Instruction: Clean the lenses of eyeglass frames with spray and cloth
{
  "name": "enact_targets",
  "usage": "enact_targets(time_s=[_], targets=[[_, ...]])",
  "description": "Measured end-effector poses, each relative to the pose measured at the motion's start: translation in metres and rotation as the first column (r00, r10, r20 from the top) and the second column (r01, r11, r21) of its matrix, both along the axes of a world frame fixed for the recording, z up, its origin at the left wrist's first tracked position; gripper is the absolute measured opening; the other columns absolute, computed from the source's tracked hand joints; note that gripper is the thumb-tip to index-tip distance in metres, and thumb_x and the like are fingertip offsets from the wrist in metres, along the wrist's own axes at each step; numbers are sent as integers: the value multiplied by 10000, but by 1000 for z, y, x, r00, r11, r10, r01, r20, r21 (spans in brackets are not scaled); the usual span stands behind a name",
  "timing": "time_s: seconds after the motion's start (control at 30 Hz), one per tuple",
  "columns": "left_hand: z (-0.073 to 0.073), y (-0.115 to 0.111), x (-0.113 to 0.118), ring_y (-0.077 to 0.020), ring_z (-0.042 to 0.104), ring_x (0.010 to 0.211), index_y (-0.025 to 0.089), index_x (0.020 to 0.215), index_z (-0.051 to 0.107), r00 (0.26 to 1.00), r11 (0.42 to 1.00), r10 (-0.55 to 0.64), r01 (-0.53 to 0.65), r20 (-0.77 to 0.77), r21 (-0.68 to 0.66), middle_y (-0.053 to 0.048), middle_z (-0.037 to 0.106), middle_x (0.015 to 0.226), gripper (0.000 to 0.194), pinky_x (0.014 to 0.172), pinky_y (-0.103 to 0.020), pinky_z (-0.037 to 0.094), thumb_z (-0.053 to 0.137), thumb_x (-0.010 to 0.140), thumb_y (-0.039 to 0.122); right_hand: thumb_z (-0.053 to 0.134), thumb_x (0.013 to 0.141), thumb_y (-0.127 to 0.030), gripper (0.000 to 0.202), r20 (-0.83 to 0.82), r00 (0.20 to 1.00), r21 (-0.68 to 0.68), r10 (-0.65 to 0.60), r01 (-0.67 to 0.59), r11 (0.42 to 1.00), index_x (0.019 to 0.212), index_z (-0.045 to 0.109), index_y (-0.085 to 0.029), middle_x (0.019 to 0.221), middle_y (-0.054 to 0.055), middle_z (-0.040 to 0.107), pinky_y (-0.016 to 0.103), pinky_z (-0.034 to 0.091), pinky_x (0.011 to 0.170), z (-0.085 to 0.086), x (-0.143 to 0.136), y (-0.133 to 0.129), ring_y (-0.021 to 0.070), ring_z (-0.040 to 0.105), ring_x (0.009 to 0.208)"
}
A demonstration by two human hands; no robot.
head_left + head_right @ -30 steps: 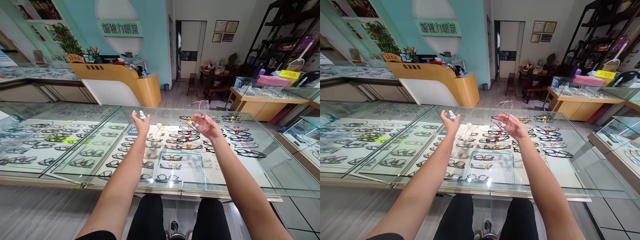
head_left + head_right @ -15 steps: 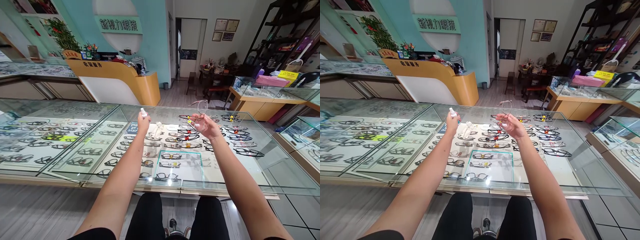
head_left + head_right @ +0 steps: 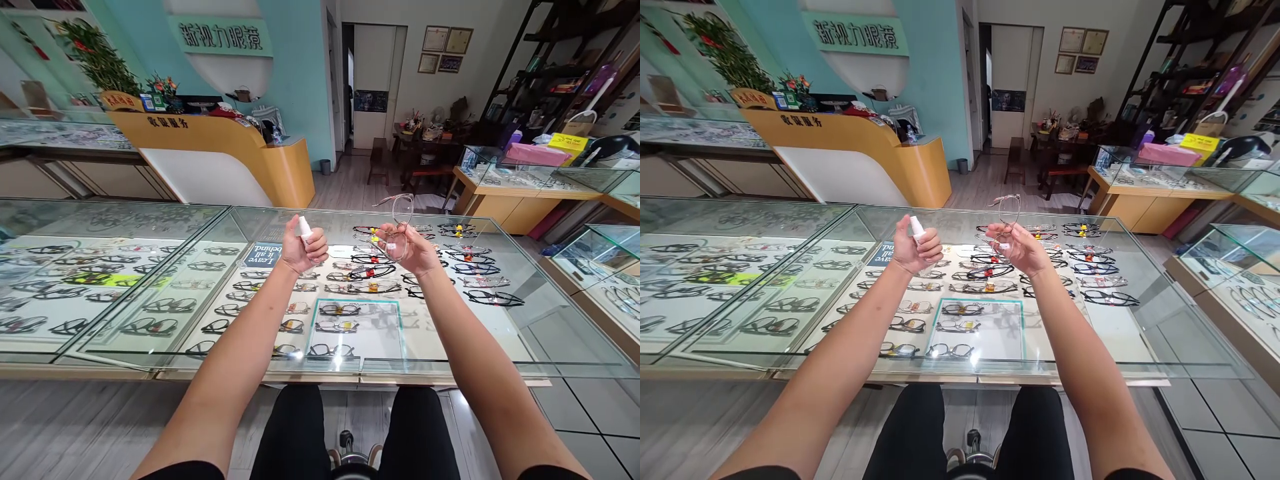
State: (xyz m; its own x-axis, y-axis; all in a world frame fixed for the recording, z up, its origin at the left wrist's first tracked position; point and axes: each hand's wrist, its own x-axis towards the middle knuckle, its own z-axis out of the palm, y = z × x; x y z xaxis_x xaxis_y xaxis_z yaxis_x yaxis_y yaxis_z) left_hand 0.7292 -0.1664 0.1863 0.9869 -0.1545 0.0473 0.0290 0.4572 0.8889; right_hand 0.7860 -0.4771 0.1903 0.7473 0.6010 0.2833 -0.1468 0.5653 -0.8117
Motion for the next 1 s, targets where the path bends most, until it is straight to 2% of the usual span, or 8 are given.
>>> enact_targets(time_s=[0.13,0.3,0.43,0.63,0.7,0.77,0.9,1.0], targets=[[4,-18,-5,-92,137,369,283,548,255,998,998,-57,56,-6,-28,69,141,439,861,396,-308,184,331,841,1088,1016,693,-558,450,-4,1000,-2,-9,9,1000,842,687,-289,1236,26,821,466,601,1099,1,-1,0,268,761,1220],[5,-35,-9,-95,143,315,278,513,205,991,993,-120,119,-59,-13,62,93,405,915,364,-308,183,222,760,1159,1018,690,-563,472,-4,1000,-37,-20,19,999,848,674,-282,1249,41,821,485,608,1108,-1,-1,-1,289,766,1248],[0,-37,-9,-94,108,289,284,484,163,970,974,-227,225,-85,-34,56,51,371,920,344,-309,147,207,743,1166,1010,719,-552,450,4,1000,-36,8,-8,999,871,682,-285,1191,34,832,461,610,1105,-4,0,-4,265,786,1213],[-6,-37,-8,-94,75,277,294,465,148,950,956,-292,293,-112,-5,59,-5,361,917,338,-326,125,156,714,1177,1020,680,-560,484,15,1000,-29,-14,14,999,854,660,-287,1063,25,823,559,575,1171,-2,-1,-3,302,783,1209],[-4,-40,-10,-99,115,298,286,461,184,956,958,-282,284,-77,23,49,46,373,918,351,-331,176,146,739,1160,1019,685,-556,482,21,1000,-32,-5,5,999,855,657,-287,1023,21,816,555,578,1168,0,-2,-2,300,788,1187],[1,-44,-13,-112,207,346,270,458,270,976,974,-219,219,-6,51,30,149,409,929,389,-342,284,186,770,1142,1020,692,-553,479,29,1000,-43,5,-3,999,851,656,-285,1009,21,814,521,599,1132,2,-3,-1,289,793,1148],[12,-54,-19,-179,465,564,244,541,489,992,996,-57,49,113,78,-28,403,595,916,607,-429,552,344,795,1112,1008,734,-540,438,60,998,-96,0,6,995,871,685,-278,1033,24,824,431,617,1042,8,-7,3,255,788,1096],[16,-59,-18,-227,559,717,246,627,532,994,994,28,-39,105,106,-60,506,737,873,713,-462,610,392,812,1088,983,792,-518,400,106,994,-167,-12,30,986,858,681,-264,1036,36,831,413,588,1049,12,-12,8,243,775,1085]])
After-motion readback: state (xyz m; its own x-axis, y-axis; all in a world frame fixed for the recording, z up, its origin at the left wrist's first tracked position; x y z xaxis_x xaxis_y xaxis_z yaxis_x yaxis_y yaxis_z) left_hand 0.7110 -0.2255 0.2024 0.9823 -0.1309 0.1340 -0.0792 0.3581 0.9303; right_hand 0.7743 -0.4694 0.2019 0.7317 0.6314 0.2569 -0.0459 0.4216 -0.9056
